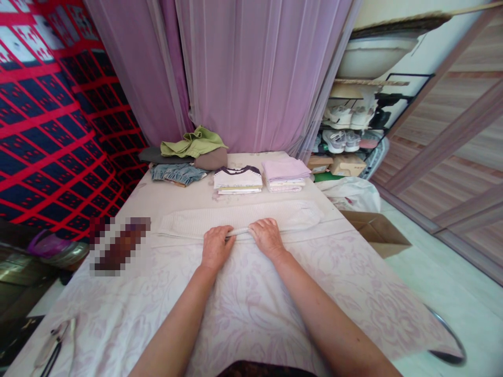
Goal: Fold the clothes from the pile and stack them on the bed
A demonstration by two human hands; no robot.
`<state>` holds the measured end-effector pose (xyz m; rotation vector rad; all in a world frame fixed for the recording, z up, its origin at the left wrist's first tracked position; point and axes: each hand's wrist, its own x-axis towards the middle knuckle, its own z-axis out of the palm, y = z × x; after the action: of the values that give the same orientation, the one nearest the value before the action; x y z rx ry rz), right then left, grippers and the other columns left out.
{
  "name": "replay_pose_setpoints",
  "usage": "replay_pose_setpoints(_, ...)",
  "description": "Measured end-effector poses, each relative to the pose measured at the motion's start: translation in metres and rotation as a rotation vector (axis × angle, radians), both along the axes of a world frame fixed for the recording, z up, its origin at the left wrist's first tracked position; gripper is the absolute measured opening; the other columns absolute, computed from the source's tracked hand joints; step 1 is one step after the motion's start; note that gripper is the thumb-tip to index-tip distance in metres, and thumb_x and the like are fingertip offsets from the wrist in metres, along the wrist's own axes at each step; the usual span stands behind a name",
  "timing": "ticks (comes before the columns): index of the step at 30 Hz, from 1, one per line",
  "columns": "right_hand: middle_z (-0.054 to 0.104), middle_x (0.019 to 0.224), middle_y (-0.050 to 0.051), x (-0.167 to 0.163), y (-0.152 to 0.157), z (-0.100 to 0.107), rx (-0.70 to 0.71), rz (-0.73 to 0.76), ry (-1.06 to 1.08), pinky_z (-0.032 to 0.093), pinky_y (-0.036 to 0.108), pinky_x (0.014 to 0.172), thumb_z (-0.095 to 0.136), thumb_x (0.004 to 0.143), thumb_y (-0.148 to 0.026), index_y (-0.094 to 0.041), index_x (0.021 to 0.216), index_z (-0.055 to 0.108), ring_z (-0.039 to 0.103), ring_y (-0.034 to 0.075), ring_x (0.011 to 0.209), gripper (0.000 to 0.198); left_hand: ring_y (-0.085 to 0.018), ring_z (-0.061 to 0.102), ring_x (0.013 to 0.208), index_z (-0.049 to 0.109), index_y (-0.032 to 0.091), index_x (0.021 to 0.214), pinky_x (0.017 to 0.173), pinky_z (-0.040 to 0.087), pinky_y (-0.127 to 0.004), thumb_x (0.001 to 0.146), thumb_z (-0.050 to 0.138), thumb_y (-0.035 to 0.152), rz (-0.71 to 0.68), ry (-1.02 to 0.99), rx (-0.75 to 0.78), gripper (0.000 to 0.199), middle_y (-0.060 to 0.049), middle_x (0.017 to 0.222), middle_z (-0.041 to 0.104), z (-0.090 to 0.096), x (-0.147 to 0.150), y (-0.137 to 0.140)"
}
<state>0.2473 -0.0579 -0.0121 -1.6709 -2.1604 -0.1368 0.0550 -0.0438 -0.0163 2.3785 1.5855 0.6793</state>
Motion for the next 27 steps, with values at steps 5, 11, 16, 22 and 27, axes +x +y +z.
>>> replay_pose_setpoints(5, 0.07, 0.086, 0.003, 0.0, 0.0, -0.004, 0.013, -0.007, 0.04, 0.029, 0.034, 0.083, 0.052, 0.093, -0.026, -0.023, 0.092, 0.068, 0.056, 0.018, 0.085, 0.016, -0.025, 0.058, 0.1, 0.057, 0.023, 0.113, 0.085, 0.041, -0.039, 0.088, 0.055, 0.025, -0.05, 0.167, 0.015, 0.026, -0.006, 0.106, 0.067, 0.011, 0.007, 0.0)
replay_pose_setpoints(11, 0.07, 0.088, 0.002, 0.002, 0.001, -0.007, 0.019, -0.013, 0.115, 0.03, 0.033, 0.084, 0.051, 0.094, -0.028, -0.024, 0.094, 0.068, 0.057, 0.018, 0.086, 0.017, -0.022, 0.059, 0.098, 0.053, 0.021, 0.12, 0.085, 0.044, -0.035, 0.091, 0.049, 0.018, -0.13, 0.383, 0.062, 0.03, -0.007, 0.111, 0.065, 0.017, 0.014, 0.005)
replay_pose_setpoints(16, 0.07, 0.09, 0.003, 0.002, 0.001, -0.009, 0.016, -0.006, 0.167, 0.031, 0.033, 0.085, 0.05, 0.094, -0.028, -0.025, 0.097, 0.066, 0.058, 0.018, 0.088, 0.017, -0.019, 0.059, 0.097, 0.053, 0.022, 0.119, 0.083, 0.046, -0.031, 0.09, 0.05, 0.016, -0.128, 0.377, 0.129, 0.029, -0.006, 0.114, 0.061, 0.009, 0.01, 0.008)
replay_pose_setpoints(22, 0.07, 0.098, 0.004, 0.006, -0.005, -0.006, -0.009, 0.033, 0.174, 0.031, 0.035, 0.089, 0.055, 0.09, -0.024, -0.023, 0.108, 0.061, 0.057, 0.02, 0.095, 0.019, -0.02, 0.059, 0.092, 0.056, 0.023, 0.113, 0.078, 0.047, -0.03, 0.093, 0.05, 0.023, -0.121, 0.366, 0.138, 0.021, -0.005, 0.105, 0.063, 0.006, 0.009, 0.007)
replay_pose_setpoints(27, 0.068, 0.101, 0.005, 0.007, -0.006, -0.001, -0.02, 0.067, 0.121, 0.031, 0.036, 0.089, 0.058, 0.087, -0.021, -0.023, 0.11, 0.059, 0.055, 0.021, 0.098, 0.024, -0.019, 0.059, 0.092, 0.057, 0.021, 0.109, 0.08, 0.046, -0.029, 0.094, 0.048, 0.024, -0.12, 0.321, 0.139, 0.018, -0.004, 0.102, 0.065, 0.006, 0.008, 0.005)
